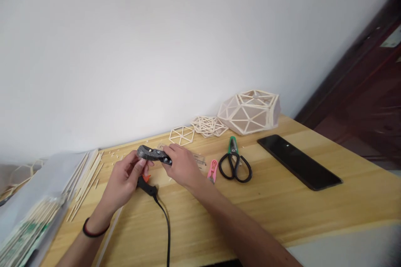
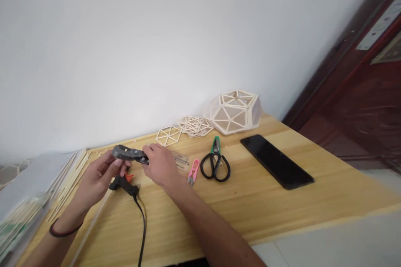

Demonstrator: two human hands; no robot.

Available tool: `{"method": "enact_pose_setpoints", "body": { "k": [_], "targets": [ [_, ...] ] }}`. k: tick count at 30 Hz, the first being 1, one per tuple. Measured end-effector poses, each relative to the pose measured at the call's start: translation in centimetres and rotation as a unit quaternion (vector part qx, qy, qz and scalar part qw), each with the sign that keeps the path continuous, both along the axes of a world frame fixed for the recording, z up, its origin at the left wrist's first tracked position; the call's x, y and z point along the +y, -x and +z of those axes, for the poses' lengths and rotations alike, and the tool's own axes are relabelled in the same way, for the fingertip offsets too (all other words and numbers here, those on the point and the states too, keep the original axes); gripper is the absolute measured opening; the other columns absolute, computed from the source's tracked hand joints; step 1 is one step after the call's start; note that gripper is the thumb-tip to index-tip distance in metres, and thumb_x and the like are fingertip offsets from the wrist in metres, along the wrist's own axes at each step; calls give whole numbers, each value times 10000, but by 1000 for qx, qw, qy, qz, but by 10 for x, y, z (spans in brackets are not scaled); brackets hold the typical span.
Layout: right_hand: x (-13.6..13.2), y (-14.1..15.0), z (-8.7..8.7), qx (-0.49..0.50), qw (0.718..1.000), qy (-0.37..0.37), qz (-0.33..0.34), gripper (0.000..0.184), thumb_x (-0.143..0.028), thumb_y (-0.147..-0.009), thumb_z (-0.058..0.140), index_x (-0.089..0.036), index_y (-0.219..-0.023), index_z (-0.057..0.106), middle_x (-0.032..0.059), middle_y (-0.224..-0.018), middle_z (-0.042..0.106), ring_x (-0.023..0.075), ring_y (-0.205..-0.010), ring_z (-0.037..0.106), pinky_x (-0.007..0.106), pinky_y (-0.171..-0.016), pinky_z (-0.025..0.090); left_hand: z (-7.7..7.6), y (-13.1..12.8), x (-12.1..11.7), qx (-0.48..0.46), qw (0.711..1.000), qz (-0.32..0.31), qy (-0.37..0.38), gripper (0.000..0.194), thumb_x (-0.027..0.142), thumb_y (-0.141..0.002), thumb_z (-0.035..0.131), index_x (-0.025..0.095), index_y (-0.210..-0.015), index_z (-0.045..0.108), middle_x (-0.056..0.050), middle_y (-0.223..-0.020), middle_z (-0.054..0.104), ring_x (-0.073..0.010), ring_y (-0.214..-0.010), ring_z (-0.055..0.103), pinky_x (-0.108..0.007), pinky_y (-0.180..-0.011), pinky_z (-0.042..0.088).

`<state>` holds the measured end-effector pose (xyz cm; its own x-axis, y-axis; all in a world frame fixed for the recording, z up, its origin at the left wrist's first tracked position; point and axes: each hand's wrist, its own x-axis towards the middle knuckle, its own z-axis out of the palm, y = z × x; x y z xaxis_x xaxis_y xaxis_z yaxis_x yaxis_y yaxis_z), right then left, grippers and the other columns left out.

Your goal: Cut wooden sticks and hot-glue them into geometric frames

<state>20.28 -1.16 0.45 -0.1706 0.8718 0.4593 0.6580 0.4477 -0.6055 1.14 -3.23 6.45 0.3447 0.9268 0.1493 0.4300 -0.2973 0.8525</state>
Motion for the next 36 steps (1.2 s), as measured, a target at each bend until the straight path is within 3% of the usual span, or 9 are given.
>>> {"method": "enact_pose_setpoints", "body": {
  "k": [6, 8, 13, 18, 22, 25, 36],
  "targets": [
    [-1, -2, 3, 63, 997, 28, -27, 32, -217, -791, 697, -245, -776, 699, 43, -751, 731, 216, -684, 628, 294, -641, 387, 1, 3, 4, -28, 999, 9, 26, 336, 506, -962, 561, 177, -936, 619, -14, -762, 608, -129, -660, 549, -247, -633, 465],
    [2, -4, 3, 111, 992, 33, -56, 90, -262, -811, 677, -239, -724, 674, 21, -670, 693, 191, -620, 588, 281, -596, 357, 1, 6, 8, -8, 999, 7, 40, 349, 516, -960, 553, 175, -946, 619, -20, -776, 618, -130, -664, 554, -246, -629, 461],
    [18, -15, -5, 251, 957, 54, -137, 391, -443, -903, 538, -220, -583, 524, -17, -514, 517, 141, -495, 456, 266, -493, 309, 0, -6, 14, 121, 990, -30, 61, 293, 457, -964, 525, 181, -985, 621, 3, -700, 616, -143, -644, 579, -251, -620, 448],
    [28, -24, -13, 339, 920, 76, -179, 425, -511, -882, 538, -236, -569, 460, -31, -469, 467, 134, -466, 435, 262, -465, 327, -9, -42, 30, 267, 964, -12, -8, 207, 281, -921, 545, 191, -1048, 681, -23, -762, 717, -172, -680, 634, -271, -650, 439],
    [31, -26, -14, 366, 908, 83, -184, 414, -500, -853, 565, -238, -550, 460, -25, -455, 482, 140, -471, 454, 264, -472, 339, -24, -56, 47, 300, 953, -15, -41, 161, 174, -856, 595, 188, -980, 698, -66, -972, 752, -195, -818, 659, -286, -727, 435],
    [30, -26, -12, 376, 905, 88, -181, 424, -493, -838, 582, -239, -526, 449, -22, -448, 485, 140, -471, 457, 264, -473, 337, -32, -56, 57, 326, 944, -16, -52, 143, 152, -836, 608, 179, -954, 684, -76, -965, 746, -212, -861, 658, -288, -734, 428],
    [27, -22, -8, 399, 898, 102, -156, 394, -516, -829, 581, -234, -568, 499, -25, -463, 490, 143, -469, 464, 265, -473, 352, -23, -40, 58, 443, 895, 5, -41, 153, 293, -936, 553, 173, -865, 615, -83, -858, 713, -212, -786, 640, -292, -659, 394]
  ]
}}
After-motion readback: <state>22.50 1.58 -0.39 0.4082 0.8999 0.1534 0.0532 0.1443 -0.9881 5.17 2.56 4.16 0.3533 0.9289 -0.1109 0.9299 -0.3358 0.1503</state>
